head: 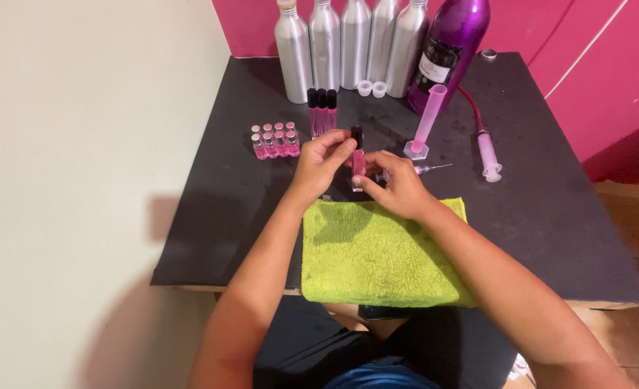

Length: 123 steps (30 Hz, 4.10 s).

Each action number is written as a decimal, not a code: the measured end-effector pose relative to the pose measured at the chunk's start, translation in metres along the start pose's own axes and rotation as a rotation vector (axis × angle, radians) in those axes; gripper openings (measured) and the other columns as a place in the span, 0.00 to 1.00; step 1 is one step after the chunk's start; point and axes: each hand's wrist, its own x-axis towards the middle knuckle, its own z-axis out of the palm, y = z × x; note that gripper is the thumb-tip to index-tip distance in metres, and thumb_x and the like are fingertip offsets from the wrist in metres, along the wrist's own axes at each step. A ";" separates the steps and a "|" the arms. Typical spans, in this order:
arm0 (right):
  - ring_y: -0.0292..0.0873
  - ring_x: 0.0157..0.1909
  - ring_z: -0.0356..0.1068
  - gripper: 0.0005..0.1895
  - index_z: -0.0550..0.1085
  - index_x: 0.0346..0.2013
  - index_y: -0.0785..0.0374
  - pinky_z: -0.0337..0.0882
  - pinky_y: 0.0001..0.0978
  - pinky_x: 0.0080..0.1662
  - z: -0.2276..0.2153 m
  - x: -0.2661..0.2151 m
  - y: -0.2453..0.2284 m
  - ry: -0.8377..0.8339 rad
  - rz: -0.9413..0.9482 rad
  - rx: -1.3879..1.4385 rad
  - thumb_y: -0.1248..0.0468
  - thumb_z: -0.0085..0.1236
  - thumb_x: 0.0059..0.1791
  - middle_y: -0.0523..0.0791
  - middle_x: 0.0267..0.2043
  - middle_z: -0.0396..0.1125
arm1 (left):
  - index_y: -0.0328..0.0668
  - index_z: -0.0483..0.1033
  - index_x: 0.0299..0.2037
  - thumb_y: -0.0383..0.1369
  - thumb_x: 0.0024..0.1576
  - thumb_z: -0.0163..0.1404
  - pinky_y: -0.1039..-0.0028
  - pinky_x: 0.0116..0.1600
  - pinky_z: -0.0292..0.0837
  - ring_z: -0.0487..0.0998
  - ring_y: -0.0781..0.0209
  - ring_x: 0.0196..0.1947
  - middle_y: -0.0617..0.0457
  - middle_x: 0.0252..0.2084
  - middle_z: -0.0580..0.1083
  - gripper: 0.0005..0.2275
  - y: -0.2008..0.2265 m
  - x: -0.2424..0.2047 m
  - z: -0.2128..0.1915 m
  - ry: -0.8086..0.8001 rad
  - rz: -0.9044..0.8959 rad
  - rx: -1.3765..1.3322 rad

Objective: Filling small perfume sample vials with liquid using a syringe and then capping them manually.

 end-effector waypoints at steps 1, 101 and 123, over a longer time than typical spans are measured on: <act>0.51 0.34 0.76 0.11 0.78 0.40 0.65 0.74 0.41 0.42 0.000 0.000 -0.001 0.000 0.001 0.001 0.67 0.70 0.45 0.49 0.30 0.73 | 0.37 0.82 0.47 0.32 0.60 0.59 0.77 0.41 0.82 0.80 0.71 0.38 0.53 0.43 0.79 0.09 -0.001 0.000 0.001 0.000 -0.001 0.001; 0.38 0.33 0.75 0.12 0.81 0.35 0.53 0.73 0.32 0.38 0.054 0.088 0.139 -0.024 0.360 -0.222 0.58 0.74 0.40 0.40 0.32 0.78 | 0.41 0.80 0.44 0.41 0.54 0.54 0.56 0.47 0.76 0.81 0.45 0.45 0.48 0.43 0.78 0.14 -0.028 -0.020 0.010 -0.056 -0.255 1.344; 0.41 0.33 0.74 0.14 0.80 0.38 0.55 0.74 0.36 0.40 0.049 0.093 0.123 -0.054 0.409 -0.139 0.61 0.73 0.40 0.42 0.32 0.77 | 0.42 0.80 0.42 0.41 0.53 0.55 0.55 0.47 0.77 0.82 0.44 0.45 0.48 0.41 0.79 0.13 -0.035 -0.020 0.014 -0.028 -0.252 1.366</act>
